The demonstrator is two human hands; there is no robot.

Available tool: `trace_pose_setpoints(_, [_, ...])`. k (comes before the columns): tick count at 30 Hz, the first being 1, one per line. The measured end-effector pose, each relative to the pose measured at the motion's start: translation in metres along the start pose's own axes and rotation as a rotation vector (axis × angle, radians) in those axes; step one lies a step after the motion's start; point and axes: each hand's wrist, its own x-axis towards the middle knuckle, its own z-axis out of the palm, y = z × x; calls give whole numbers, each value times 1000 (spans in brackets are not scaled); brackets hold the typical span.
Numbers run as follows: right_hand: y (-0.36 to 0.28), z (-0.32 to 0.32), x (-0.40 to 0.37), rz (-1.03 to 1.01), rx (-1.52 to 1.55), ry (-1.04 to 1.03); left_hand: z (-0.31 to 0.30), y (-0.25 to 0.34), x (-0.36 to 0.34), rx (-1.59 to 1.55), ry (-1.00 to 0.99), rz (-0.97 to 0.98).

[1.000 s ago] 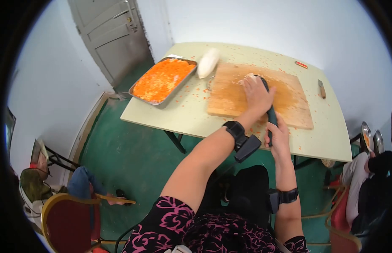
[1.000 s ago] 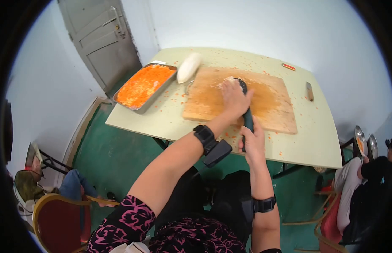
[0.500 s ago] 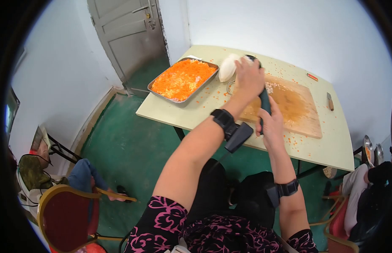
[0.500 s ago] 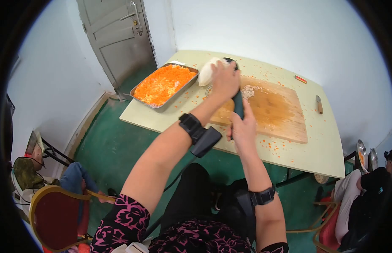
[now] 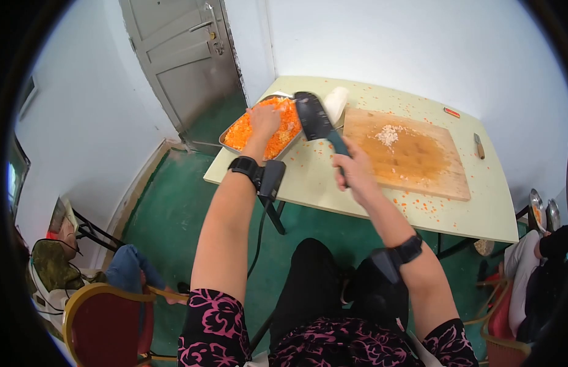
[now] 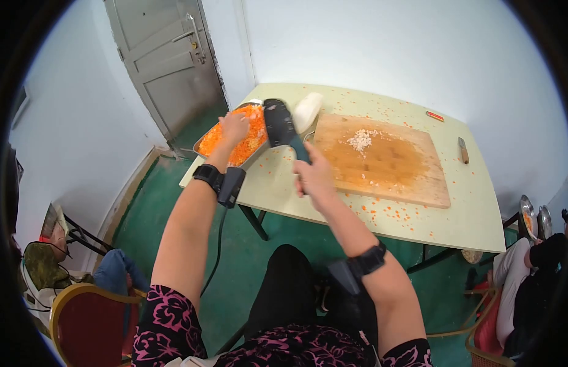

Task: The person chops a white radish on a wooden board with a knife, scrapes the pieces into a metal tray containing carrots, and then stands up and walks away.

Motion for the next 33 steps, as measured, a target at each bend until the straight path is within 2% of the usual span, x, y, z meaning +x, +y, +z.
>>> trace_pose_setpoints(1, [-5,-15,-7,-5,-24,39,-1,-14,4,142,-72,9])
trace_pose_setpoints(4, [-29,-74,-32,-59,-96,167,-11,-30,15,-282,-21,-173])
trace_pose_setpoints(7, [-40,-134,-53,-80,-69,285,-31,-22,15,-216,72,-79])
trace_pose_setpoints(10, [-41,-200,-75,-143,-73,486,-28,17,9,-234,174,99])
trace_pose_setpoints(13, [-43,-243,-92,-175,-167,703,-23,81,-14,-380,195,179])
trace_pose_setpoints(16, [-31,-282,-99,-155,-175,823,14,130,-31,-571,168,349])
trace_pose_setpoints(18, [-29,-288,-101,-118,-177,865,24,164,-50,-579,-8,341])
trace_pose_setpoints(21, [-36,-292,-97,-56,-184,797,47,195,-78,-599,-128,284])
trace_pose_setpoints(26, [-47,-286,-65,34,-271,722,49,217,-120,-438,-193,183])
trace_pose_setpoints(33, [-55,-270,-11,164,-371,526,50,225,-111,-491,-240,71])
